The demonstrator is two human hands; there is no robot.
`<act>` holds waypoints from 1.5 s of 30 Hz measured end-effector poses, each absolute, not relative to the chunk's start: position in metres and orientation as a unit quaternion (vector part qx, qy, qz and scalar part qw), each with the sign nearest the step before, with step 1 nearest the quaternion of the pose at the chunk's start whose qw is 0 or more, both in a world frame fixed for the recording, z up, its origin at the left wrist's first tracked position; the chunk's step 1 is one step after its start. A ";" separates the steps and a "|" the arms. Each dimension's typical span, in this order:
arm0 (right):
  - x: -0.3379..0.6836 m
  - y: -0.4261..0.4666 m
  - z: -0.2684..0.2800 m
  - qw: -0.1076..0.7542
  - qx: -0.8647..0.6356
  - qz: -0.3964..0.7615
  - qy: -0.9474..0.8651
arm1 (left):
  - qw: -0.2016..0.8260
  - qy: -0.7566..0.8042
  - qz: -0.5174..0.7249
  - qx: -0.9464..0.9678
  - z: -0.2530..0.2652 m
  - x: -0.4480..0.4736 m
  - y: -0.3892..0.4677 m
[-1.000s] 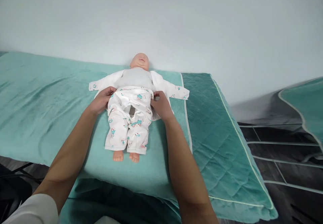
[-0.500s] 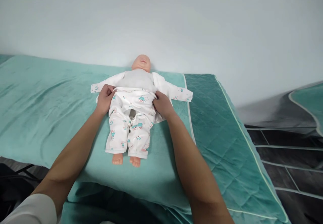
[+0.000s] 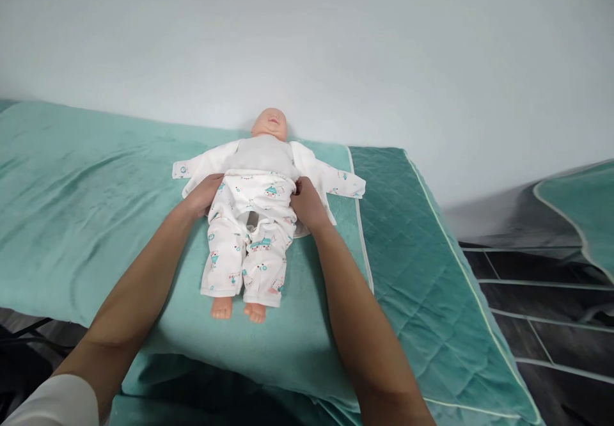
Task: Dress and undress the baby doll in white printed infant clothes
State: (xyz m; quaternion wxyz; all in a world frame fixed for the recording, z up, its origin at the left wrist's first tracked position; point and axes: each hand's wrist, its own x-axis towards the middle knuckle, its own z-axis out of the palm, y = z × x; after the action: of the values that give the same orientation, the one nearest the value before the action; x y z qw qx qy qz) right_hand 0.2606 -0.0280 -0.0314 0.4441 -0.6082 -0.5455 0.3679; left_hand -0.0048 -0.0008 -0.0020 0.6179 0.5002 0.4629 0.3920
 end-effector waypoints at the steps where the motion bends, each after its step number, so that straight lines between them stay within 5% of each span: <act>1: 0.260 -0.028 -0.031 0.453 -0.593 0.381 -0.545 | 0.635 0.455 0.393 0.484 -0.001 -0.003 -0.001; 8: 0.257 -0.032 -0.024 0.524 -0.473 0.520 -0.480 | 0.684 0.411 0.425 0.427 -0.012 -0.006 0.006; 15: 0.257 -0.035 -0.022 0.552 -0.444 0.520 -0.477 | 0.688 0.377 0.438 0.438 -0.013 -0.006 0.003; 25: 0.256 -0.030 -0.038 0.558 -0.521 0.418 -0.492 | 0.418 0.476 0.530 0.564 -0.017 -0.004 -0.002; 34: 0.254 -0.051 -0.019 0.584 -0.498 0.080 -0.637 | 0.253 0.421 0.564 0.664 -0.002 -0.008 -0.011; 45: 0.257 -0.045 -0.007 0.561 -0.498 0.218 -0.624 | 0.296 0.370 0.498 0.726 0.005 -0.016 -0.004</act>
State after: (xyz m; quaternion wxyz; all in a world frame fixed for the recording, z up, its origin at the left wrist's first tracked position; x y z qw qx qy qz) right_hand 0.2569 -0.0446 -0.0069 0.5613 -0.4976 -0.6242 0.2185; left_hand -0.0157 -0.0039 0.0045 0.2964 0.7262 0.3698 0.4981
